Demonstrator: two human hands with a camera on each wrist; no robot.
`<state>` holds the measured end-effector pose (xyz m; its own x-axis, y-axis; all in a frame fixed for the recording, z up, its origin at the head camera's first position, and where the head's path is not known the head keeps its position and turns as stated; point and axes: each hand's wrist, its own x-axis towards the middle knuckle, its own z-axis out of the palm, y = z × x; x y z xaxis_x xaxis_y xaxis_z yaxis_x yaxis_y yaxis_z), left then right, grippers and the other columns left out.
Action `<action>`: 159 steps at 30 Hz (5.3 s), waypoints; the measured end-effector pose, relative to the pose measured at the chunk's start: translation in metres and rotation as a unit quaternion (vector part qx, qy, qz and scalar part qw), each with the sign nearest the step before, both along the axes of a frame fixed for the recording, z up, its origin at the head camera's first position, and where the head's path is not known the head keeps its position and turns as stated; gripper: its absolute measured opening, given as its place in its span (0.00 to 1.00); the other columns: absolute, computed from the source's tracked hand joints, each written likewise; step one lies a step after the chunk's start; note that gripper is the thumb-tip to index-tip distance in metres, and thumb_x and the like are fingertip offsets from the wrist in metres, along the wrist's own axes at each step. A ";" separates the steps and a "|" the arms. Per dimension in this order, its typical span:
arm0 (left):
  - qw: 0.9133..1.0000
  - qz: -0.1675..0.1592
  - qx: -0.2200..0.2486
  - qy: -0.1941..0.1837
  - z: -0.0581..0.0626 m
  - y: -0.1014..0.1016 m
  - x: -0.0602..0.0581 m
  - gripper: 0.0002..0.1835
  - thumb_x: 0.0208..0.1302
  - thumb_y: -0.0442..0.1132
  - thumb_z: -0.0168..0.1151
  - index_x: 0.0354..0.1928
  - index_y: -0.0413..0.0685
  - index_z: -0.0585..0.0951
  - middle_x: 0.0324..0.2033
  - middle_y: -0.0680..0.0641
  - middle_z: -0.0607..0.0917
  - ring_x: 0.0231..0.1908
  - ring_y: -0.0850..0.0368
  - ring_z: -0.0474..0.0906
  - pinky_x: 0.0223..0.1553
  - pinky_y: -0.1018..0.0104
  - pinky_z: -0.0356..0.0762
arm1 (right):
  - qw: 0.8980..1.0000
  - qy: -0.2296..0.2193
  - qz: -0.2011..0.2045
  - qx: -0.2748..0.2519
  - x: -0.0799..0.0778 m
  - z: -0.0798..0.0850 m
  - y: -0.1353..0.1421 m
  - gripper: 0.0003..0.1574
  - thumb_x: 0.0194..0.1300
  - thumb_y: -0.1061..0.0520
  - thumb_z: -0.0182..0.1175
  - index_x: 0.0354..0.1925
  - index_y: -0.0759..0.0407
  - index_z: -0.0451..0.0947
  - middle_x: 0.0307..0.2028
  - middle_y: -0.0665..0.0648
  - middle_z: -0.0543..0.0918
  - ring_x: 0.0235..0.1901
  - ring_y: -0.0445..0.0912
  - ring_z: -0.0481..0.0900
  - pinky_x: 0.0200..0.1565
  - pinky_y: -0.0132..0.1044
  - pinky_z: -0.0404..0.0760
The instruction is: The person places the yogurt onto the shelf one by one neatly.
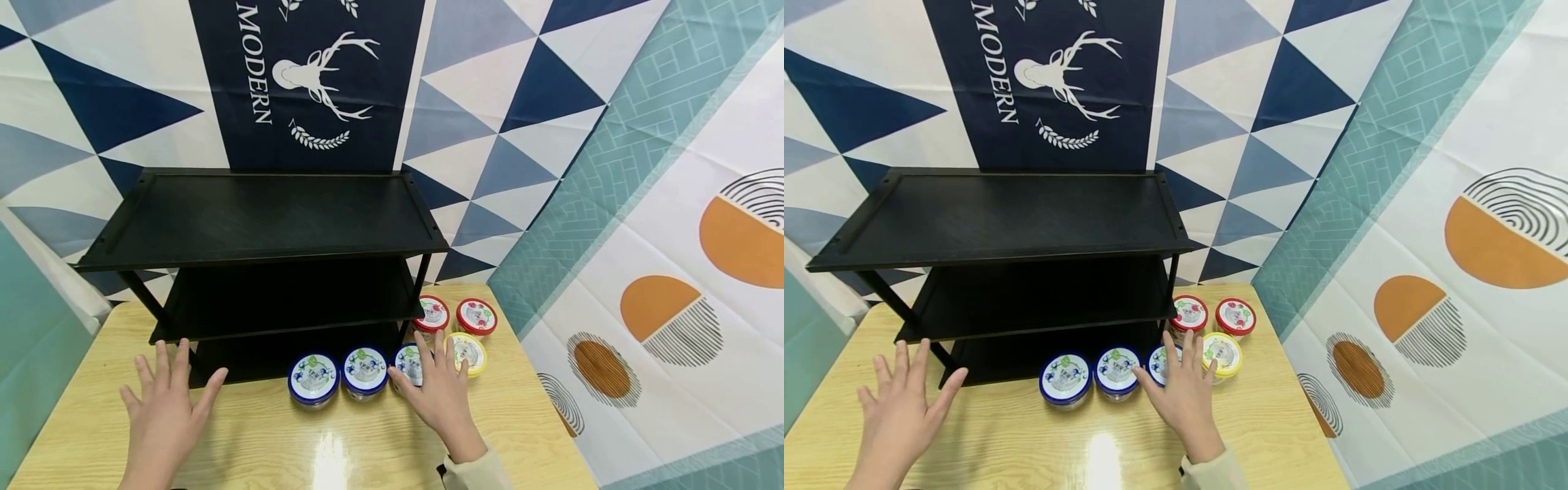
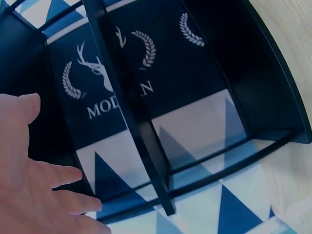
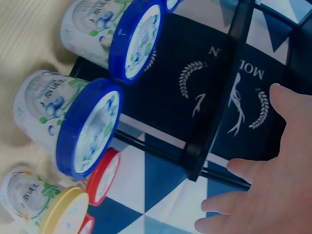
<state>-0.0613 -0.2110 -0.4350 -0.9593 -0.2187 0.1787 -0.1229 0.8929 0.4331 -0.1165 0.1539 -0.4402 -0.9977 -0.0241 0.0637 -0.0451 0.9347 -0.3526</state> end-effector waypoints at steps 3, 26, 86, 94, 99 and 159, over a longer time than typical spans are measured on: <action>1.000 0.003 0.015 0.008 0.000 -0.007 -0.002 0.44 0.68 0.62 0.43 0.73 0.39 0.43 0.69 0.26 0.40 0.66 0.24 0.25 0.55 0.22 0.30 | 1.000 -0.005 -0.007 -0.006 0.000 -0.003 0.002 0.54 0.56 0.22 0.48 0.72 0.44 0.52 0.72 0.64 0.47 0.72 0.62 0.40 0.62 0.71 0.43; 0.985 0.043 0.141 0.089 0.003 -0.047 -0.016 0.39 0.69 0.50 0.51 0.70 0.32 0.49 0.69 0.27 0.48 0.69 0.28 0.37 0.65 0.35 0.39 | 0.997 -0.025 -0.052 -0.042 -0.005 -0.035 0.026 0.54 0.57 0.25 0.51 0.70 0.56 0.57 0.69 0.71 0.55 0.69 0.64 0.52 0.61 0.67 0.54; 0.919 0.095 0.357 0.139 0.012 -0.096 -0.084 0.30 0.63 0.44 0.60 0.67 0.54 0.64 0.44 0.72 0.70 0.48 0.80 0.68 0.43 0.91 0.65 | 0.960 -0.045 -0.080 -0.266 -0.013 -0.123 0.044 0.61 0.44 0.46 0.74 0.67 0.67 0.55 0.63 0.71 0.65 0.62 0.65 0.65 0.61 0.57 0.63; 0.915 0.091 0.366 0.146 0.012 -0.094 -0.089 0.29 0.63 0.44 0.60 0.65 0.55 0.65 0.41 0.72 0.71 0.44 0.82 0.68 0.42 0.91 0.66 | 0.951 -0.049 -0.091 -0.291 -0.019 -0.136 0.041 0.63 0.42 0.48 0.76 0.67 0.68 0.54 0.63 0.72 0.65 0.63 0.65 0.64 0.63 0.57 0.61; 0.921 0.094 0.355 0.132 0.013 -0.094 -0.090 0.29 0.63 0.46 0.60 0.65 0.55 0.64 0.40 0.73 0.70 0.43 0.83 0.67 0.41 0.92 0.65 | 0.946 -0.046 -0.092 -0.306 -0.021 -0.142 0.040 0.67 0.41 0.48 0.77 0.69 0.69 0.50 0.65 0.73 0.61 0.65 0.65 0.60 0.65 0.55 0.58; 0.937 0.047 0.302 0.172 0.007 -0.095 -0.102 0.11 0.68 0.38 0.52 0.50 0.50 0.76 0.31 0.81 0.72 0.36 0.88 0.69 0.36 0.91 0.66 | 0.887 0.015 -0.145 -0.437 -0.033 -0.162 0.023 0.67 0.37 0.56 0.79 0.69 0.64 0.52 0.62 0.69 0.66 0.63 0.61 0.63 0.65 0.55 0.57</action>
